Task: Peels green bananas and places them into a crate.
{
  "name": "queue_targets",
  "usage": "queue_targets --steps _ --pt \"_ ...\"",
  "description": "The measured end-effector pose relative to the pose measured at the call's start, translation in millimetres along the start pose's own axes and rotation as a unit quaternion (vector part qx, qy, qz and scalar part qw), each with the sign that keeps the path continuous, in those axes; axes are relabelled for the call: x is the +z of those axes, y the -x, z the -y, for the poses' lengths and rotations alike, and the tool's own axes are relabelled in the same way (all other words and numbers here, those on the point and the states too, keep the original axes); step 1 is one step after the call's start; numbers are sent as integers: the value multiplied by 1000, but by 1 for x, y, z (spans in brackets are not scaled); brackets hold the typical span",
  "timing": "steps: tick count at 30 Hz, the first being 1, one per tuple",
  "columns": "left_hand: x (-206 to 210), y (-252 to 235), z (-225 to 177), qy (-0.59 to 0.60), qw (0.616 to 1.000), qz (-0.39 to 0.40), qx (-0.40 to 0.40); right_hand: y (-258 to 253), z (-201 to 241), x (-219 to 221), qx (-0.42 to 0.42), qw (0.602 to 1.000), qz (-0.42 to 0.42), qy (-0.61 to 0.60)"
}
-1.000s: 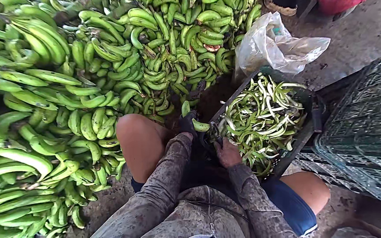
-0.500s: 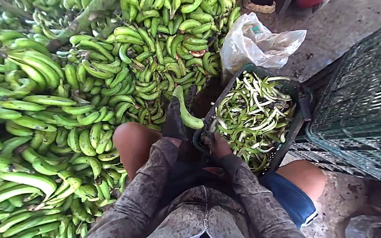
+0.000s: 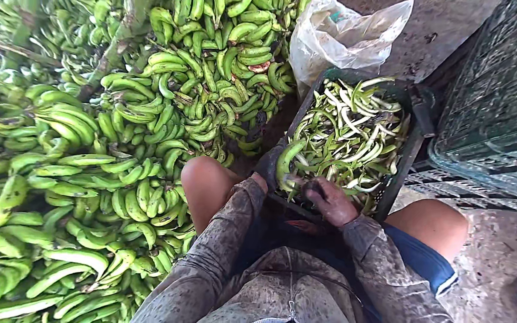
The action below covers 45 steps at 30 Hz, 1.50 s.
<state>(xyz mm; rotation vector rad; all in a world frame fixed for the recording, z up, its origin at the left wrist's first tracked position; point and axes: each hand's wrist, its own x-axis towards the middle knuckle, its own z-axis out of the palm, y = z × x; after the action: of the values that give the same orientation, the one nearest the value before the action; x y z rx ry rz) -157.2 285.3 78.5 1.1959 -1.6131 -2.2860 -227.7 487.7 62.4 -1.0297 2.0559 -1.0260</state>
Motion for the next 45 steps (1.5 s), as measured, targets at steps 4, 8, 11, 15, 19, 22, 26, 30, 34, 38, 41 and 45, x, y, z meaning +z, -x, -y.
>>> queue_targets --steps 4,8,11,15,19,22,26,30,34,38,41,45 --pt "30 12 0 -120 990 18 69 -32 -18 -18 31 994 -75 70" --pt "19 11 7 -88 994 46 49 -47 -26 -36 97 974 -177 103" --pt "19 8 7 -88 996 17 11 -51 -24 -29 142 968 -166 122" --pt "33 8 14 -182 981 -70 0 -56 -12 -25 226 956 -137 125" --pt "29 10 28 -228 973 -27 -5 -53 -4 -18 261 943 -149 144" --pt "22 23 38 -165 986 21 22 -50 -15 -35 314 924 -173 131" --pt "21 23 28 175 981 78 -12 -32 -23 -56 256 942 -202 82" --pt "13 12 5 105 993 52 6 -12 -15 -35 101 982 -160 -4" --pt "8 1 -4 -29 999 -30 18 4 10 -18 7 995 -74 -68" --pt "13 6 -12 -28 999 -31 31 -3 17 -15 -33 999 -23 11" --pt "12 16 -14 -51 997 41 28 -27 6 -32 -32 994 -70 84" --pt "9 8 -6 72 988 132 -35 -49 -3 -50 1 954 -233 190"
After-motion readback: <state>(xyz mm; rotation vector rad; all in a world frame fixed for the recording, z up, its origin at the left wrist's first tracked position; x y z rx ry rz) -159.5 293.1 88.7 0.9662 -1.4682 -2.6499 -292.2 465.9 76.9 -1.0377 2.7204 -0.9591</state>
